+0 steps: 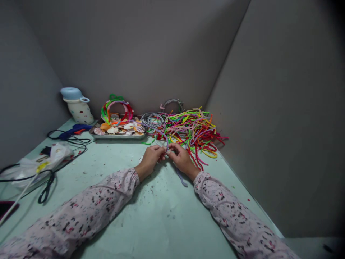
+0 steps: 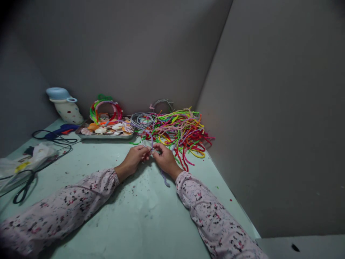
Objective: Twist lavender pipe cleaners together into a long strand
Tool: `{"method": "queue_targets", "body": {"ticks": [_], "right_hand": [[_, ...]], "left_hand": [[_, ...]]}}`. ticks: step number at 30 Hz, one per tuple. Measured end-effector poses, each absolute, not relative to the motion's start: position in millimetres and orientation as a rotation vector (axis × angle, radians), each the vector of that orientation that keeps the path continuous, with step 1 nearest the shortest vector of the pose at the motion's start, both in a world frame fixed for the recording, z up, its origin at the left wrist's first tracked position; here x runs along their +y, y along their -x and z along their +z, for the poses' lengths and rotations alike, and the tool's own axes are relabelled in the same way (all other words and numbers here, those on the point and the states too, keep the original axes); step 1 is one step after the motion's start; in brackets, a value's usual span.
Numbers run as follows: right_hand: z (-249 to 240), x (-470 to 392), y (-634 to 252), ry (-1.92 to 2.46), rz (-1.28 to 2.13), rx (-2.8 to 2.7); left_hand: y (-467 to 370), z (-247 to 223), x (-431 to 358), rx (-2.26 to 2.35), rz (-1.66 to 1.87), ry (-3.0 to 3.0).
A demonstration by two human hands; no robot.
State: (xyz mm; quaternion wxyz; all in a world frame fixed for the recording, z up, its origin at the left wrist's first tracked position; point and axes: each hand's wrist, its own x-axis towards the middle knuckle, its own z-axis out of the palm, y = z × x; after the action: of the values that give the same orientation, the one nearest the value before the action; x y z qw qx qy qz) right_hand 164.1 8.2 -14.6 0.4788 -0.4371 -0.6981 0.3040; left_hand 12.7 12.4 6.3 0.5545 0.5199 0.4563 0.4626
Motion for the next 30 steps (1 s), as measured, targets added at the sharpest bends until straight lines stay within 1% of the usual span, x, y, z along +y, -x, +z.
{"method": "queue_targets", "body": {"ticks": [16, 30], "right_hand": [[-4.8, 5.9, -165.4, 1.052, 0.821, -1.673], [-8.0, 7.6, -163.4, 1.049, 0.786, -1.638]], "left_hand": [[-14.6, 4.0, 11.9, 1.022, 1.105, -1.22], [-14.4, 4.3, 11.5, 0.937, 1.108, -1.128]]}}
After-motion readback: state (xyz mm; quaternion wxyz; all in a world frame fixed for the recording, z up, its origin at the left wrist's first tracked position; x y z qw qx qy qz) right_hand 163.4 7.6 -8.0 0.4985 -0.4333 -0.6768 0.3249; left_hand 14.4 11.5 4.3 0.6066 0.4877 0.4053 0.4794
